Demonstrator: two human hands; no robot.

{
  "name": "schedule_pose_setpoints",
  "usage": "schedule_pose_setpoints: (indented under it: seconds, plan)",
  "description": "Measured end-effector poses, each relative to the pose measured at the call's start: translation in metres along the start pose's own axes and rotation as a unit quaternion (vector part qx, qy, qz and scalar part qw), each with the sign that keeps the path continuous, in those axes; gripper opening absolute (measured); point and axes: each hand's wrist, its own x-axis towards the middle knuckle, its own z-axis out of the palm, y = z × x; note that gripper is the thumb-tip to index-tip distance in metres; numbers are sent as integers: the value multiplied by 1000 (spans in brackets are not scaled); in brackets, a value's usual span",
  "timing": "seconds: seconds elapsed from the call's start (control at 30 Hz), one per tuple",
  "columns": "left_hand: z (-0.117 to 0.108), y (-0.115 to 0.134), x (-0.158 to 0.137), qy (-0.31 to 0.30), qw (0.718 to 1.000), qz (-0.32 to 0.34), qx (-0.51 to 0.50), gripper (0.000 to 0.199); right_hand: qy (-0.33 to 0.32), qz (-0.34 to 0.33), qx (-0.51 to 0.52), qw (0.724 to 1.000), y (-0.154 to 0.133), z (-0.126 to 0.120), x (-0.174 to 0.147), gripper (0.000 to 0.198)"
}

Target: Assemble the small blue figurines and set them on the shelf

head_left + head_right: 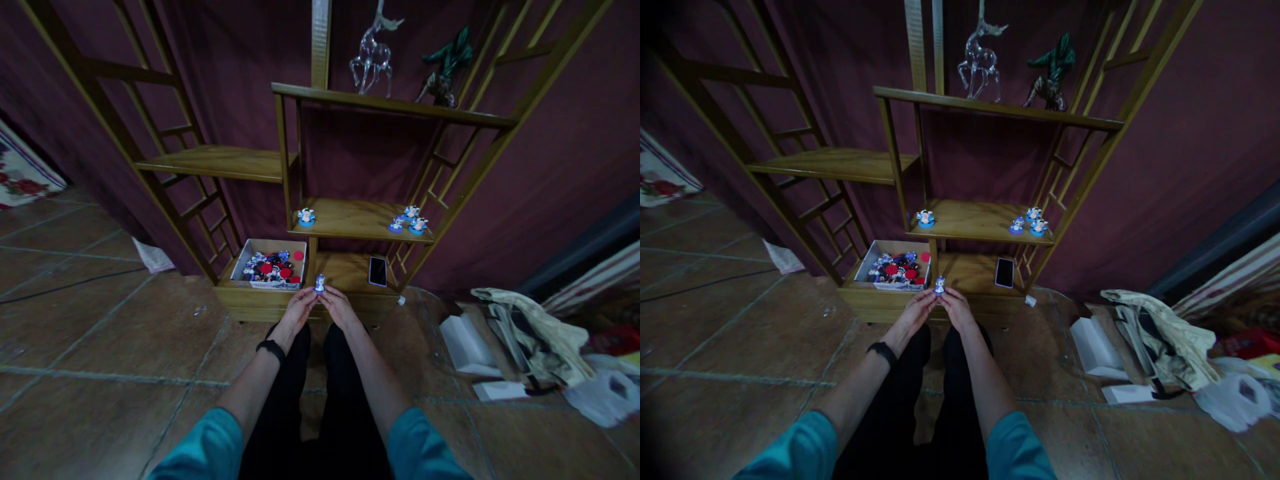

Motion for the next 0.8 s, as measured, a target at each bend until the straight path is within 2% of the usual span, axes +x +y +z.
schedule_pose_setpoints:
  seconds: [0.3,0.53,0.8]
  plan:
    - [0,-1,0,13,1000,-1,-2,25,-10,1,-11,1000,-1,2,-1,24]
    - [0,1,0,-9,1000,-10,-7,27,0,0,9,1000,-1,0,-1,31]
    - [-2,-1,1,-11,1000,4,17,29,26,-9,25,999,1,-3,2,25]
